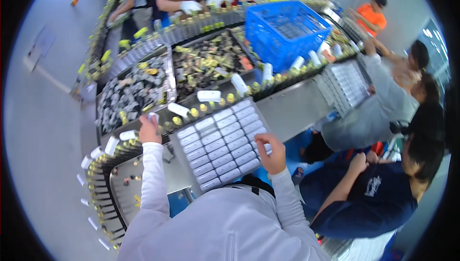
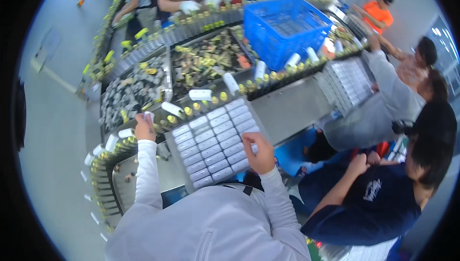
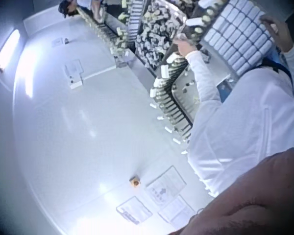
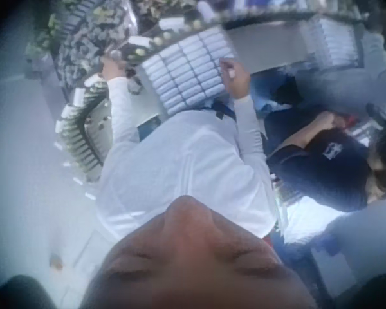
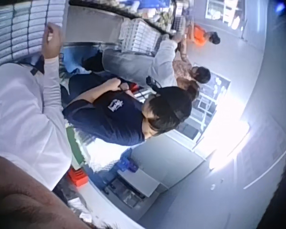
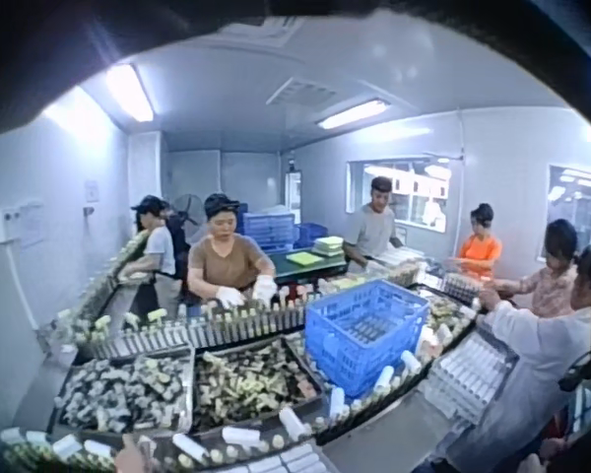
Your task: The person unloads components from a plastic blister tray and mounts them onto the upright pegs of a moving conveyor line by hand.
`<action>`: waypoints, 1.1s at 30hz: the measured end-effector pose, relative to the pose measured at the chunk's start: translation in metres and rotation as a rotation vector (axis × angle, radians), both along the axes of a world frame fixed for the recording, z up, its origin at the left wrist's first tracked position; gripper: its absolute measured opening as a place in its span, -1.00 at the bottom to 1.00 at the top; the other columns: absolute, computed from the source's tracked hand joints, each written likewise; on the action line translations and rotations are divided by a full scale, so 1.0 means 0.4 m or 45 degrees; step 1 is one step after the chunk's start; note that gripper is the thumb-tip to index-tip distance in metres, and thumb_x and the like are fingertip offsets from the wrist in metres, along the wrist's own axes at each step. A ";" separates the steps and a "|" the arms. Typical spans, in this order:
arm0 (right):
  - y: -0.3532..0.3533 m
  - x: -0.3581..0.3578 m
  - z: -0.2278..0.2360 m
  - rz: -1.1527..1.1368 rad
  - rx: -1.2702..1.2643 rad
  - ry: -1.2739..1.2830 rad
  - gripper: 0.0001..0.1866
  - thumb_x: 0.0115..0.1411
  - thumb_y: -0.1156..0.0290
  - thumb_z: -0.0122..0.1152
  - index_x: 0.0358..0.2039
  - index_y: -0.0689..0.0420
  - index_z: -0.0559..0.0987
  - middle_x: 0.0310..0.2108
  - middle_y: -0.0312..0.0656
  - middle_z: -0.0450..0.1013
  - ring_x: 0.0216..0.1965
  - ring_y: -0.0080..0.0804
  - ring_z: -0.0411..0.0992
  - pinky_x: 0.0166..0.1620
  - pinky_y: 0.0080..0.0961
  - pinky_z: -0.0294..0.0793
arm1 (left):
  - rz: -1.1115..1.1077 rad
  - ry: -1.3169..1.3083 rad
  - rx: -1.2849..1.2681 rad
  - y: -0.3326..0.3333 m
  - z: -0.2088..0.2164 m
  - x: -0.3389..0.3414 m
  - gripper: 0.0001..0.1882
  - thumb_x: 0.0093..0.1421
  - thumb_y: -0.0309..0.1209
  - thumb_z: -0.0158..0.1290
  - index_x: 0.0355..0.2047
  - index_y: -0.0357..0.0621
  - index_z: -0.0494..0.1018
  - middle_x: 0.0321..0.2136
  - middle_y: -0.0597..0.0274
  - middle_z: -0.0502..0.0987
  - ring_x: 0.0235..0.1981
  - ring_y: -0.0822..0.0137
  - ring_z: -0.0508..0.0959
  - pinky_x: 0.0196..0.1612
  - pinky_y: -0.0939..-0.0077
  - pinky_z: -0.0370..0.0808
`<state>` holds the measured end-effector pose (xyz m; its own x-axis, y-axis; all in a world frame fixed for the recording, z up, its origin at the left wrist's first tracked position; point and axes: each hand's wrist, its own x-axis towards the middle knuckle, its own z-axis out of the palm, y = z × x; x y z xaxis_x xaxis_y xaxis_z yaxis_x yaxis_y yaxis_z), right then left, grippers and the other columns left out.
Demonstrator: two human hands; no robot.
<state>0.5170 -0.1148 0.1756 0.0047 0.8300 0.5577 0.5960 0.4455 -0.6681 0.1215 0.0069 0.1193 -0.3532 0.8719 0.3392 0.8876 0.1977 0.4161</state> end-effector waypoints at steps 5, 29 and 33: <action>0.120 -0.073 -0.145 0.111 -0.191 0.117 -0.85 0.17 0.54 0.21 -0.22 0.16 0.55 -0.32 -0.11 0.55 -0.32 -0.19 0.53 -0.26 -0.39 0.51 | -0.022 0.074 0.067 -0.067 -0.018 -0.124 -0.68 0.36 -0.20 -0.05 -0.01 -0.12 0.33 -0.37 -0.15 0.60 -0.35 -0.21 0.59 -0.32 -0.08 0.46; 0.141 -0.142 -0.245 0.152 -0.308 -0.116 -0.91 0.13 0.57 0.19 -0.32 0.18 0.55 -0.36 -0.11 0.50 -0.36 -0.16 0.48 -0.27 -0.34 0.49 | 0.650 -1.692 0.793 -0.303 0.078 -0.544 -0.66 0.31 -0.14 0.05 -0.07 -0.12 0.45 -0.32 0.25 0.54 -0.41 0.32 0.55 -0.48 0.39 0.51; 0.141 -0.136 -0.267 0.140 -0.325 -0.121 -0.92 0.13 0.58 0.18 -0.33 0.18 0.54 -0.39 -0.14 0.48 -0.38 -0.19 0.46 -0.30 -0.36 0.47 | 0.544 -0.550 0.490 -0.381 0.050 -0.640 -0.60 0.21 -0.23 0.17 -0.01 -0.19 0.47 -0.25 0.09 0.54 -0.37 0.23 0.56 -0.29 0.40 0.52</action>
<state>0.4626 -0.0586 0.0689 -0.1351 0.9363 0.3242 0.6186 0.3353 -0.7106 -0.1346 -0.1456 0.1393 -0.8091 0.4740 0.3474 0.5055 0.2600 0.8227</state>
